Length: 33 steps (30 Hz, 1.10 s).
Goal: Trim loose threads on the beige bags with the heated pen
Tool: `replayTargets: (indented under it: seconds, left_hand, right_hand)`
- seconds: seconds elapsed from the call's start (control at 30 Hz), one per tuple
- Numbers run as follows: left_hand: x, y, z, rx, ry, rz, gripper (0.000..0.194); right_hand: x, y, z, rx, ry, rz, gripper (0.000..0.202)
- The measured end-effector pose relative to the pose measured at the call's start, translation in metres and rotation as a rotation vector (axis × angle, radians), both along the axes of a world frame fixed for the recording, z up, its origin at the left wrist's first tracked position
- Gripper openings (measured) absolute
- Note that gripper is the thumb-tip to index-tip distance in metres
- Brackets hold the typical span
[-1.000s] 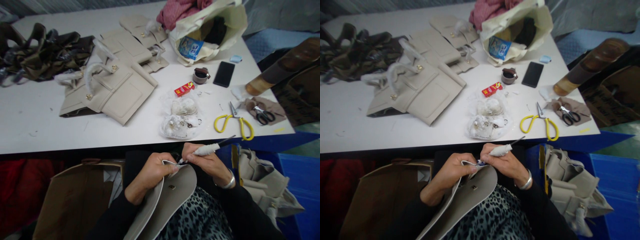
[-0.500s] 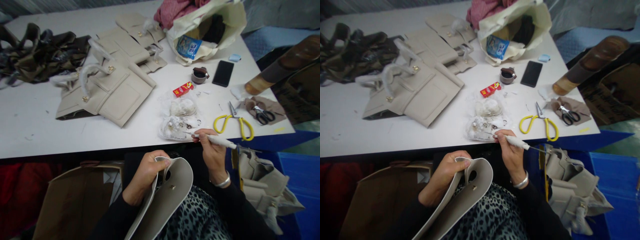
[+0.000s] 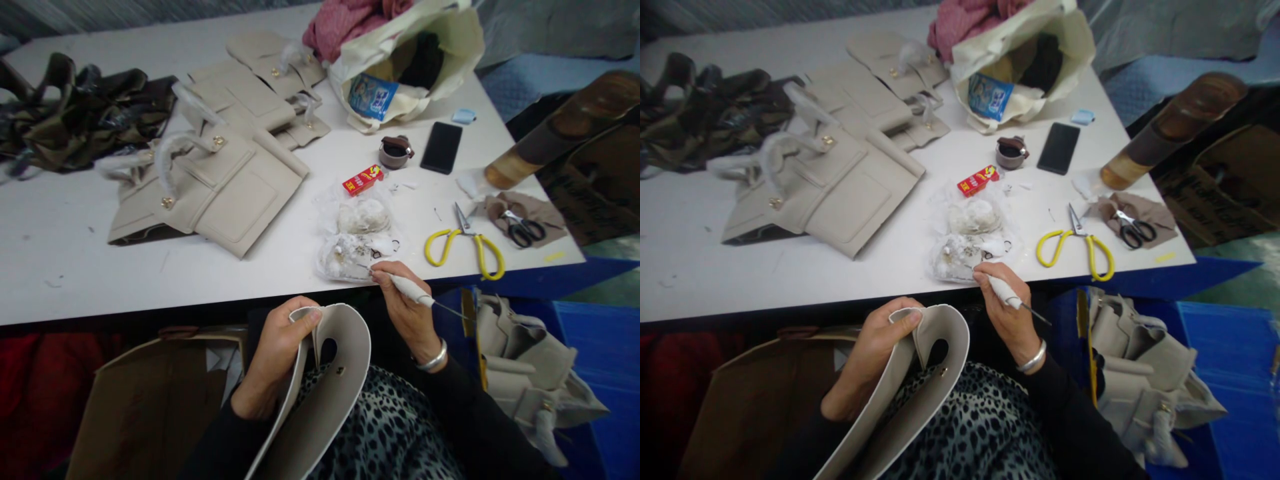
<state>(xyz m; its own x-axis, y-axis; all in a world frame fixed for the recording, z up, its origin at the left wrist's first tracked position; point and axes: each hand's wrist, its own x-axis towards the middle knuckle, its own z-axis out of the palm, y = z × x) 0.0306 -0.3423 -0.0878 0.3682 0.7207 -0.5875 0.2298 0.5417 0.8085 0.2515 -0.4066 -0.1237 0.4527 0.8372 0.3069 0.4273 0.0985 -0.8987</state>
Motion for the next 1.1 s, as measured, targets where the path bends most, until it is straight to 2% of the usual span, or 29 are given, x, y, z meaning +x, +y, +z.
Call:
replayTargets:
  seconds: [0.2,0.33,0.4,0.47,0.57,0.67,0.83,1.1]
  left_hand:
    - [-0.007,0.003,0.004,-0.058,0.023,0.037,0.037]
    - [-0.013,0.004,0.006,-0.05,0.037,0.032,0.038]
    - [-0.014,0.004,0.007,-0.045,0.035,0.029,0.036]
    - [-0.013,0.004,0.007,-0.05,0.019,0.038,0.035]
    - [-0.011,0.003,0.003,-0.09,-0.033,0.04,0.036]
    - [-0.011,0.004,-0.003,-0.148,-0.078,0.01,0.039]
    - [-0.014,0.005,-0.008,-0.212,-0.144,-0.042,0.041]
    - [-0.015,0.004,-0.01,-0.229,-0.171,-0.037,0.041]
  right_hand:
    - [0.0,0.0,-0.001,0.044,-0.288,0.054,0.008]
    - [0.001,-0.002,0.003,0.074,-0.346,0.055,0.009]
    - [-0.001,-0.005,0.007,0.095,-0.255,0.023,0.008]
    - [-0.006,-0.007,0.011,0.074,-0.031,0.041,0.008]
    - [-0.015,-0.009,0.014,0.002,0.373,0.198,0.013]
    - [-0.022,-0.007,0.012,-0.04,0.577,0.348,0.016]
    - [-0.024,-0.002,0.007,-0.062,0.67,0.439,0.017]
    - [-0.024,0.001,0.009,-0.121,0.676,0.468,0.019]
